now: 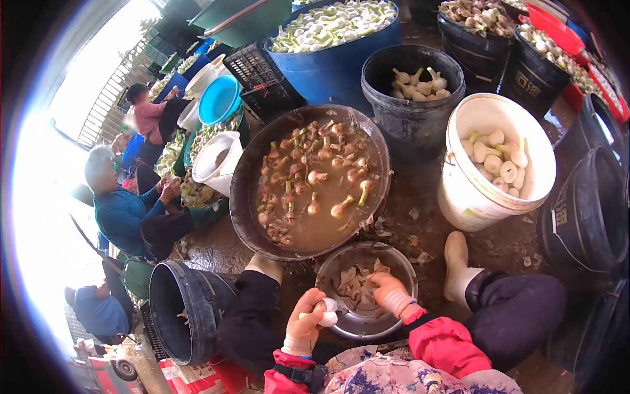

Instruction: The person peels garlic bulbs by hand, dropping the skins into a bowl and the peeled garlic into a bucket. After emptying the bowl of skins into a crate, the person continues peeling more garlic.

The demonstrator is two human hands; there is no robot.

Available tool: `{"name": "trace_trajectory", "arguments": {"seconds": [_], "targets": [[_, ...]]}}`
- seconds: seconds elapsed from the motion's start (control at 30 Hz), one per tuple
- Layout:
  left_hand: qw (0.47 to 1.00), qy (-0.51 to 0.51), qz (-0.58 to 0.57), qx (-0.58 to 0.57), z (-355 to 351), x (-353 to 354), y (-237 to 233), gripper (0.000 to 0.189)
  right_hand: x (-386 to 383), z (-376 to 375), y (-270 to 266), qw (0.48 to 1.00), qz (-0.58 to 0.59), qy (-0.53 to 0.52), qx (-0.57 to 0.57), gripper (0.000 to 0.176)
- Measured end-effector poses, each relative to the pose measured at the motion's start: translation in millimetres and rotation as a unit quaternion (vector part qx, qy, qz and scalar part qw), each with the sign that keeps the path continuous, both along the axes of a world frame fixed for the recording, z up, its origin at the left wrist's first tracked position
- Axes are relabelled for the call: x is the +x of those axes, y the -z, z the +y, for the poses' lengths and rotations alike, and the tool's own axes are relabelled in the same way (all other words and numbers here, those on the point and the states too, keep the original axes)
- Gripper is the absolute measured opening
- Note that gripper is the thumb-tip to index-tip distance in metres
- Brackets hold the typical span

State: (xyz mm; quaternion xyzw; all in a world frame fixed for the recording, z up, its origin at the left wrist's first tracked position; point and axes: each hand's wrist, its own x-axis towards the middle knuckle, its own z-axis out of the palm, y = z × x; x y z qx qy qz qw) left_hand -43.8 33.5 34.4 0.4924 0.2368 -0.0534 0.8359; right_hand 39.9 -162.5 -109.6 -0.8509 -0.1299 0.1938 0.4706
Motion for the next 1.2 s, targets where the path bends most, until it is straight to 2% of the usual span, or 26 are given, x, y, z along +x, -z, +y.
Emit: {"name": "trace_trajectory", "arguments": {"seconds": [0.03,0.1,0.13,0.2,0.23,0.27,0.33,0.4,0.47,0.53,0.57,0.6,0.67,0.73,0.77,0.8,0.83,0.87,0.9,0.93,0.97,1.0,1.03,1.1,1.13,1.2], "targets": [[0.999,-0.019,0.0,0.043,3.2,-1.3,11.2,0.056,-2.8,7.8,-18.5,0.994,0.037,-0.013,0.1,0.038],[0.995,-0.009,0.006,0.094,3.7,1.9,17.1,0.054,-5.0,16.2,-60.1,0.965,0.152,-0.07,0.2,0.048],[0.989,0.002,0.012,0.146,3.4,3.0,18.4,0.053,-10.9,24.4,-57.5,0.966,0.152,-0.069,0.2,0.048],[0.984,0.004,0.017,0.175,0.3,4.1,21.8,0.046,-25.2,37.3,-47.5,0.92,0.122,-0.049,0.37,0.051],[0.979,0.001,0.022,0.204,-1.3,4.9,22.8,0.039,-14.8,23.3,-102.7,0.933,0.225,-0.036,0.279,0.045],[0.979,0.002,0.021,0.204,-2.3,6.8,22.6,0.039,-14.2,25.0,-99.7,0.933,0.224,-0.035,0.279,0.045],[0.996,-0.084,-0.017,0.017,-2.4,10.6,20.8,0.023,-11.7,29.5,-96.3,0.919,0.104,0.068,0.375,0.032],[0.994,-0.1,-0.041,-0.023,0.9,11.2,25.2,0.023,1.1,18.6,-101.1,0.913,0.106,0.137,0.369,0.021],[0.967,-0.137,-0.06,-0.208,4.4,11.7,23.4,0.027,13.9,1.8,-108.6,0.815,0.188,0.249,0.488,0.02],[0.966,-0.136,-0.063,-0.212,5.2,10.9,17.9,0.035,28.7,-9.9,-97.4,0.653,0.301,0.344,0.604,0.022],[0.961,-0.127,-0.058,-0.237,7.8,10.6,16.6,0.036,28.3,-14.0,-97.3,0.683,0.29,0.348,0.573,0.02],[0.956,-0.117,-0.052,-0.263,9.2,11.7,15.6,0.036,26.3,-13.9,-87.7,0.682,0.29,0.347,0.575,0.02],[0.959,-0.128,-0.038,-0.25,10.4,15.4,16.1,0.039,17.6,-8.4,-68.2,0.765,0.304,0.259,0.505,0.021],[0.955,-0.094,-0.003,-0.283,18.7,21.9,21.0,0.04,8.6,-4.7,-65.8,0.9,0.246,0.18,0.312,0.02],[0.956,-0.091,-0.003,-0.28,20.5,26.4,19.8,0.04,4.5,-1.5,-57.0,0.929,0.226,0.131,0.262,0.023],[0.976,-0.059,-0.006,-0.21,22.2,32.3,18.1,0.039,1.8,2.2,-48.8,0.952,0.205,0.082,0.212,0.026],[0.99,-0.024,-0.007,-0.139,23.7,38.4,16.1,0.039,0.7,4.1,-48.8,0.95,0.206,0.086,0.216,0.026],[0.99,-0.019,-0.004,-0.137,26.2,44.2,13.5,0.039,-1.0,6.2,-48.8,0.965,0.057,0.059,0.248,0.03],[0.997,0.042,-0.025,-0.067,28.1,51.0,10.3,0.04,-1.6,7.3,-48.7,0.958,-0.094,0.032,0.27,0.035],[0.994,0.103,-0.048,0.001,25.8,58.8,7.1,0.041,-0.1,9.4,-55.5,0.958,-0.093,0.039,0.269,0.035],[0.997,0.074,-0.022,0.017,8.9,64.2,-11.4,0.039,2.5,12.8,-68.1,0.939,0.026,0.062,0.338,0.038],[0.996,0.081,-0.019,0.017,4.1,66.3,-6.7,0.039,5.4,13.2,-79.9,0.9,0.145,0.084,0.402,0.042],[0.987,0.083,-0.046,0.131,1.4,65.9,-0.7,0.037,8.7,9.6,-89.4,0.894,0.171,0.07,0.407,0.045],[0.919,0.117,-0.089,0.365,-5.5,69.9,4.2,0.035,8.7,7.5,-101.0,0.9,0.163,0.087,0.395,0.046],[0.919,0.122,-0.087,0.365,-13.2,72.9,1.3,0.035,8.9,7.4,-104.1,0.906,0.155,0.097,0.382,0.047],[0.739,0.168,-0.21,0.618,-31.9,75.9,-6.8,0.034,8.9,6.4,-104.1,0.919,0.15,0.102,0.35,0.048]]}}
